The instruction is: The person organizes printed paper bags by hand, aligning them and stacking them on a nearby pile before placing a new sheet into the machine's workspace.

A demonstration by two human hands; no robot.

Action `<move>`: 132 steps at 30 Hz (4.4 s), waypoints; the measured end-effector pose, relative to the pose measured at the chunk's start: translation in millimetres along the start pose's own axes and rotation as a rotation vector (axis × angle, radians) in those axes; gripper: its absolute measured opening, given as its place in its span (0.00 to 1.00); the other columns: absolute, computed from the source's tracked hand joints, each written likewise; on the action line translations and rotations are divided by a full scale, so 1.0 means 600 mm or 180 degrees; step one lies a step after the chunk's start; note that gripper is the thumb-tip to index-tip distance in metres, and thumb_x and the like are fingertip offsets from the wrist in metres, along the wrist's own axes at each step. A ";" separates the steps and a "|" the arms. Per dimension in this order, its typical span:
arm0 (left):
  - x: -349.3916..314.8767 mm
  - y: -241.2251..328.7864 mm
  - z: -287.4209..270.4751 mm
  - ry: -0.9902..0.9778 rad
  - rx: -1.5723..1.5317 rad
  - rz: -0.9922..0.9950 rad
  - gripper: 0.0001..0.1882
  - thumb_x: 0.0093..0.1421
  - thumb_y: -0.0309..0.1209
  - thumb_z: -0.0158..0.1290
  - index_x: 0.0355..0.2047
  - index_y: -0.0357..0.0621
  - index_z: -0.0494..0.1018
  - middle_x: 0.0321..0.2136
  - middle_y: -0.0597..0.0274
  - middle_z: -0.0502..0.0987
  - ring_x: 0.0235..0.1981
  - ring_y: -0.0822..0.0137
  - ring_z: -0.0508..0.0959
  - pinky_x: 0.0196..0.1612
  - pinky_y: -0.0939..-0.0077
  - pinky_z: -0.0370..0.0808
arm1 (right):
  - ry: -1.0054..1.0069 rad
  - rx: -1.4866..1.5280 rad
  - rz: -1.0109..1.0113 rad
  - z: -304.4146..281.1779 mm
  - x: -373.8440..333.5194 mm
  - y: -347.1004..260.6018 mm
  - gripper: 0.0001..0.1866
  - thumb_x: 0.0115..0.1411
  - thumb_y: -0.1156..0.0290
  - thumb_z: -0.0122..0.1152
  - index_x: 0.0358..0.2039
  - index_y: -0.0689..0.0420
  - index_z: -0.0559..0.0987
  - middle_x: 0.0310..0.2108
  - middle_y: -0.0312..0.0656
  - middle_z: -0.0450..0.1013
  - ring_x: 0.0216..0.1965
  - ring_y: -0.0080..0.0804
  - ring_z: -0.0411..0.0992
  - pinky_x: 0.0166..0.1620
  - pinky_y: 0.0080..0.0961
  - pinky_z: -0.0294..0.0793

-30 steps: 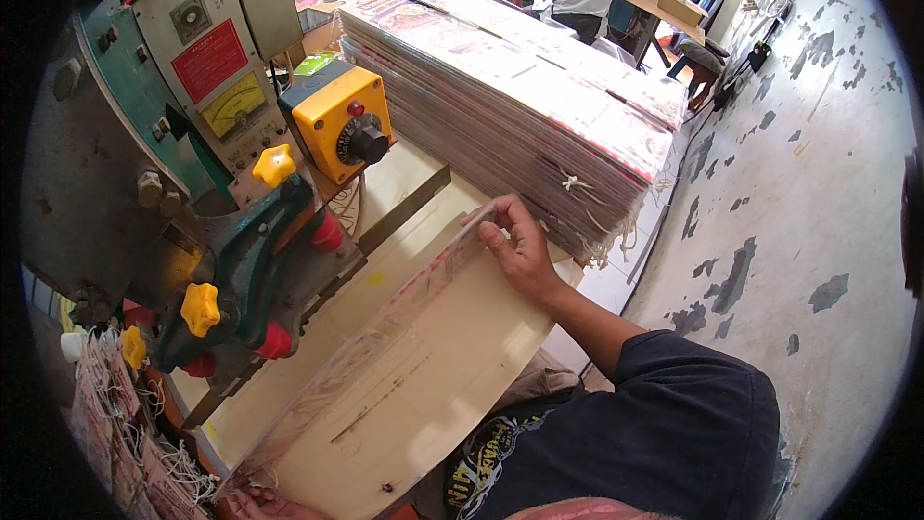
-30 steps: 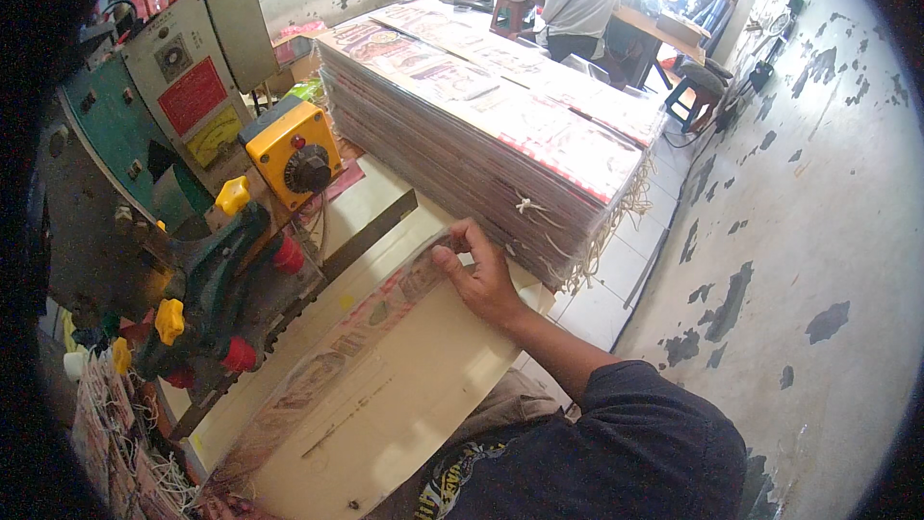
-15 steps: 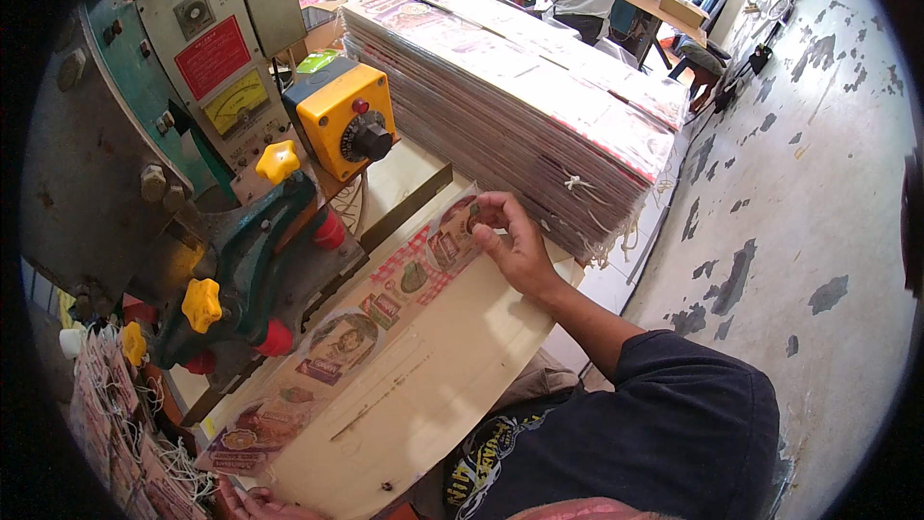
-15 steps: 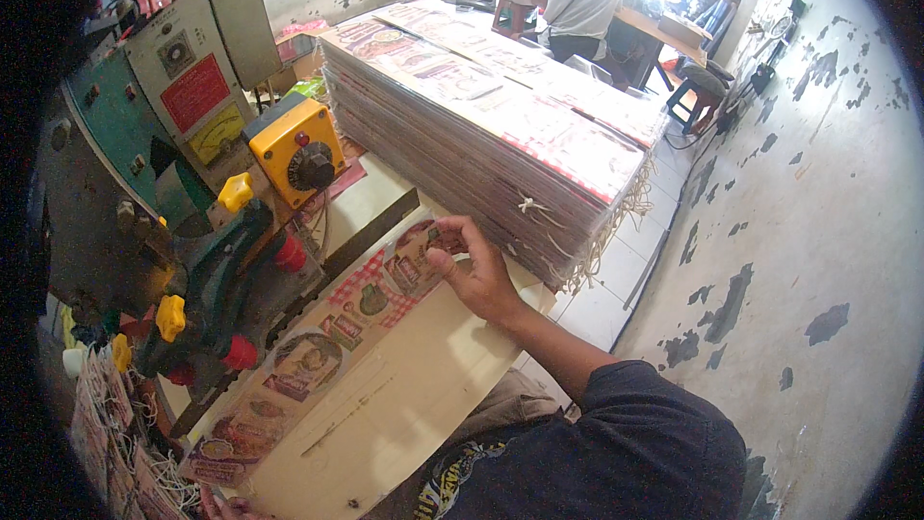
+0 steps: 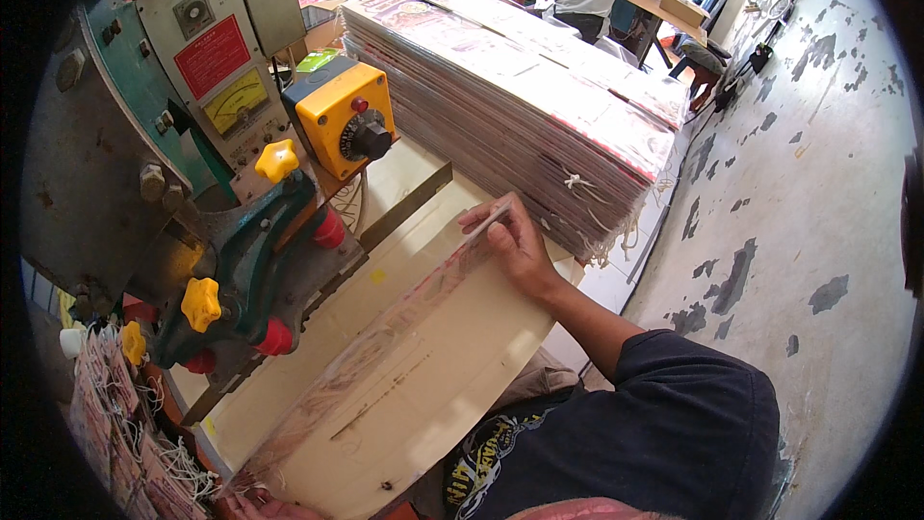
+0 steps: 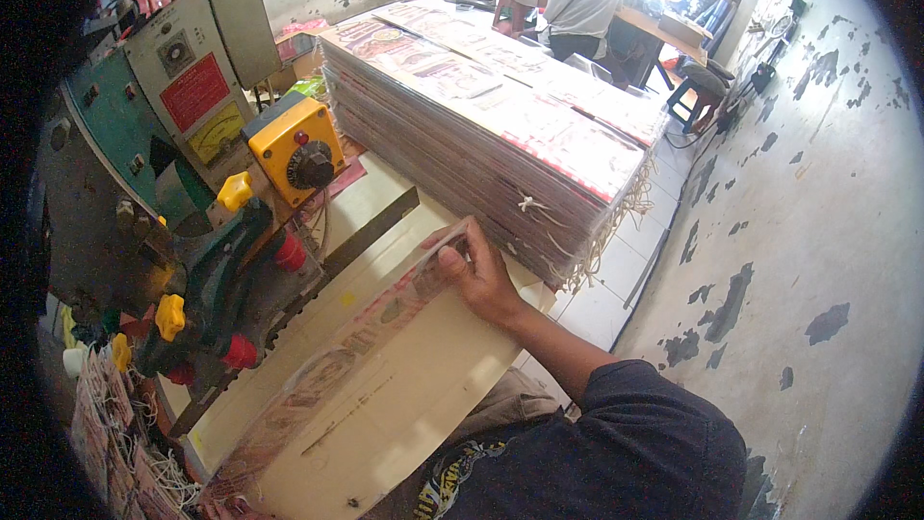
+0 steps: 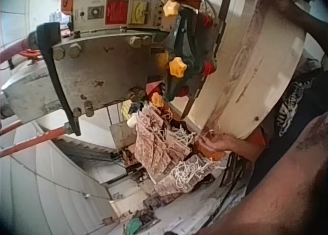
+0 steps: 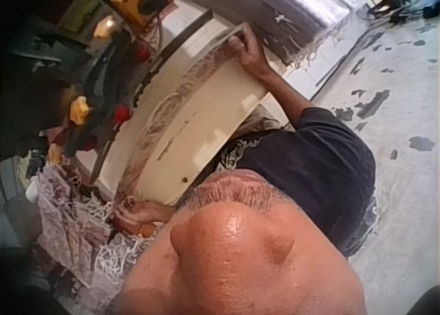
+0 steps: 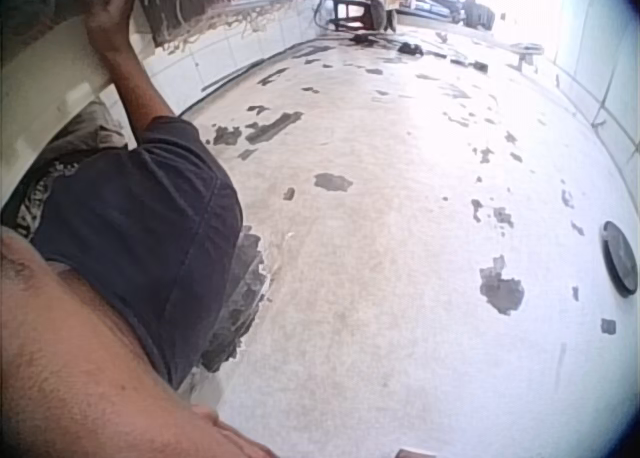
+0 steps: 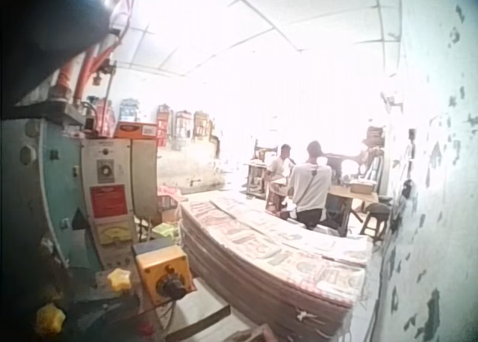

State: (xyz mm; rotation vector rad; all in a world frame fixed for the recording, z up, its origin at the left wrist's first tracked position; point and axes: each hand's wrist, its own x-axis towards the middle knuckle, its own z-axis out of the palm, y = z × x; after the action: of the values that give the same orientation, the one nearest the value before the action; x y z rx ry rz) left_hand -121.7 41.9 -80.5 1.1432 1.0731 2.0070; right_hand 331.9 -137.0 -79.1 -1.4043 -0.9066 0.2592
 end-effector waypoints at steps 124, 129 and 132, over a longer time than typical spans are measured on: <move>0.006 -0.011 -0.037 -0.0413 -0.0680 -0.1032 0.13 0.63 0.25 0.44 0.47 0.37 0.69 0.43 0.59 0.75 0.45 0.65 0.77 0.56 0.67 0.72 | 0.0181 0.0666 -0.0191 -0.026 -0.014 0.029 0.06 0.63 0.77 0.50 0.41 0.58 0.71 0.37 0.35 0.67 0.39 0.23 0.68 0.46 0.23 0.70; 0.006 -0.004 -0.032 -0.0366 -0.0687 -0.0725 0.09 0.61 0.24 0.43 0.40 0.38 0.69 0.39 0.58 0.74 0.43 0.64 0.75 0.60 0.63 0.70 | 0.0280 0.0115 -0.0328 -0.002 -0.003 0.003 0.05 0.63 0.78 0.56 0.35 0.55 0.70 0.35 0.32 0.65 0.37 0.20 0.63 0.44 0.18 0.63; 0.027 0.007 -0.011 -0.0428 -0.0601 -0.0750 0.07 0.62 0.25 0.50 0.40 0.39 0.70 0.39 0.61 0.75 0.43 0.70 0.75 0.55 0.72 0.70 | 0.0355 -0.0142 -0.0370 0.005 -0.003 0.003 0.07 0.64 0.80 0.55 0.42 0.58 0.71 0.39 0.35 0.68 0.41 0.23 0.66 0.48 0.20 0.65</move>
State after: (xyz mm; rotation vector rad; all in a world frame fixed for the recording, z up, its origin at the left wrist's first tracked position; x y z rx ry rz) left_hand -135.7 50.1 -72.0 0.9889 0.8855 1.7793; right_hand 329.2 -135.6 -81.6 -1.3876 -0.9026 0.0726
